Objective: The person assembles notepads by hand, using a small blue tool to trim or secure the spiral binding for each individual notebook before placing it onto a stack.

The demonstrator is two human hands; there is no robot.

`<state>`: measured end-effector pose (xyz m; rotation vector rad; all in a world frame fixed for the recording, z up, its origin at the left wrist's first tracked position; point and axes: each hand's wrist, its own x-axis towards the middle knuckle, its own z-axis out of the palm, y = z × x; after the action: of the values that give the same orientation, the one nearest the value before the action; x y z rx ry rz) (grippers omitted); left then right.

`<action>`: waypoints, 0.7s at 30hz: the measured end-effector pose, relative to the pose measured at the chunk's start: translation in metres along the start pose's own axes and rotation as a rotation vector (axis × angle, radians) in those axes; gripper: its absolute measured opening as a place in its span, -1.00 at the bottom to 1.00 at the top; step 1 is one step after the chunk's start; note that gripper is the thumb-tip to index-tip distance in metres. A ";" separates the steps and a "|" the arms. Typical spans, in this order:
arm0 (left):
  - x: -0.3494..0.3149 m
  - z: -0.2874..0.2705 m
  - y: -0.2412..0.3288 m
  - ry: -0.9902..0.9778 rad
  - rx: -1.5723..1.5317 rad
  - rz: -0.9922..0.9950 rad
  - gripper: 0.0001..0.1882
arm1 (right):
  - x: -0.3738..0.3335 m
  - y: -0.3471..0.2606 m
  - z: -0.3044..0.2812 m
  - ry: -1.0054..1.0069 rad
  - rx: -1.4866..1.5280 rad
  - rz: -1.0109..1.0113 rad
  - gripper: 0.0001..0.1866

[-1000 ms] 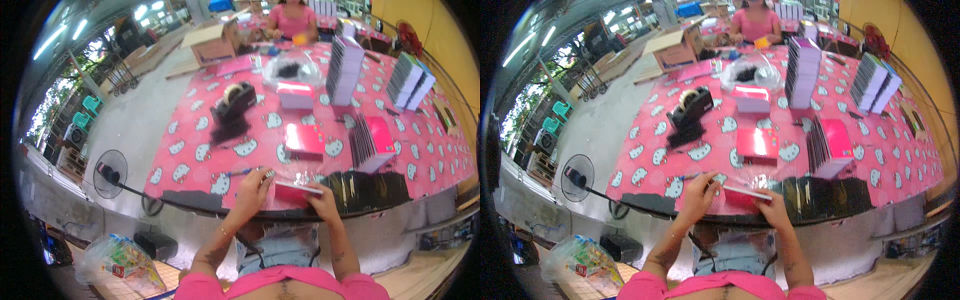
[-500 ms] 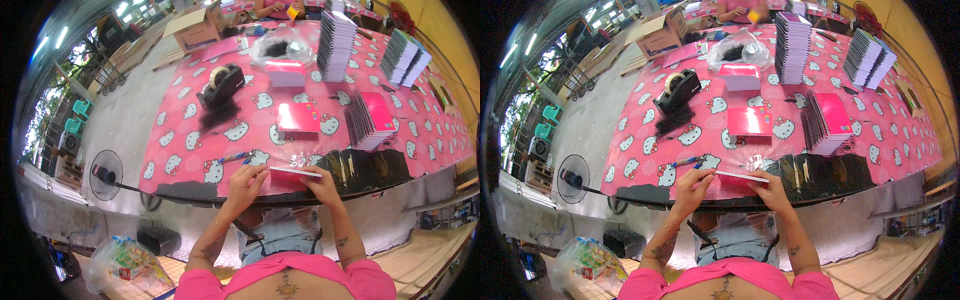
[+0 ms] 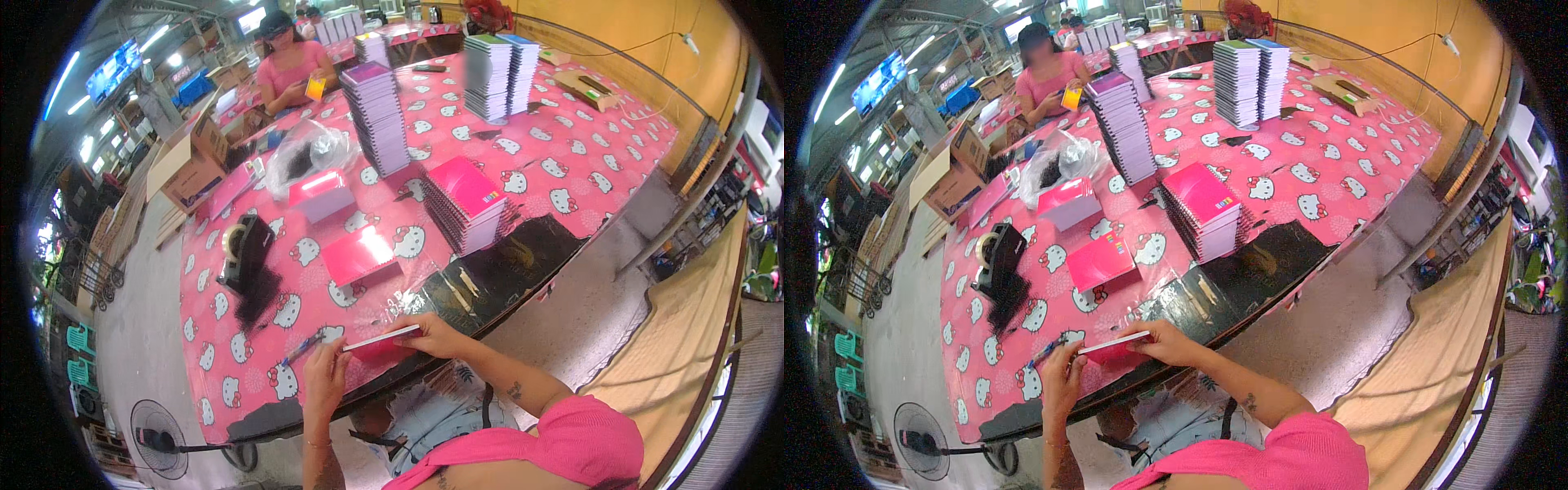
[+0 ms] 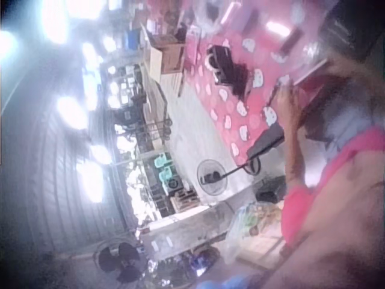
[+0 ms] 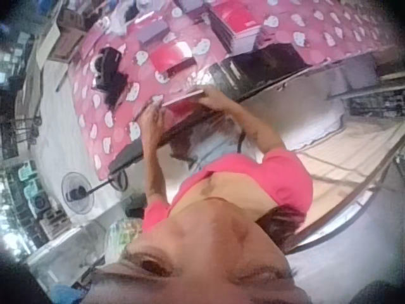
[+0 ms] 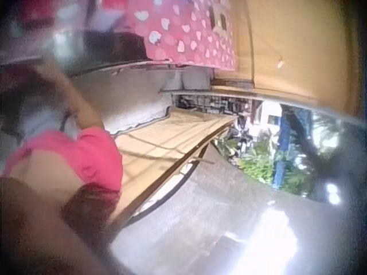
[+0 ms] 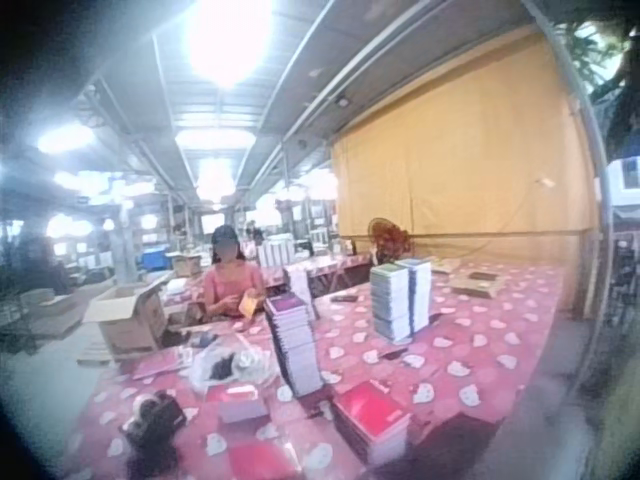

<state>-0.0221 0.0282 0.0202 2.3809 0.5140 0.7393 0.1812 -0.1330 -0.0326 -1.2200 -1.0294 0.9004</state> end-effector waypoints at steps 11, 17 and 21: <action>0.005 -0.016 -0.002 -0.167 0.141 0.113 -0.67 | 0.006 -0.002 0.001 -0.023 -0.134 0.023 -0.71; 0.019 -0.012 -0.003 -0.239 0.112 0.146 -0.71 | -0.001 0.009 -0.007 0.071 -0.070 0.061 -0.75; 0.018 -0.012 0.006 -0.177 0.158 0.210 -0.71 | 0.000 0.015 -0.004 0.025 -0.045 0.022 -0.74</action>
<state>-0.0140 0.0377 0.0390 2.6462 0.2589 0.5873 0.1849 -0.1315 -0.0480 -1.2801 -1.0226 0.8808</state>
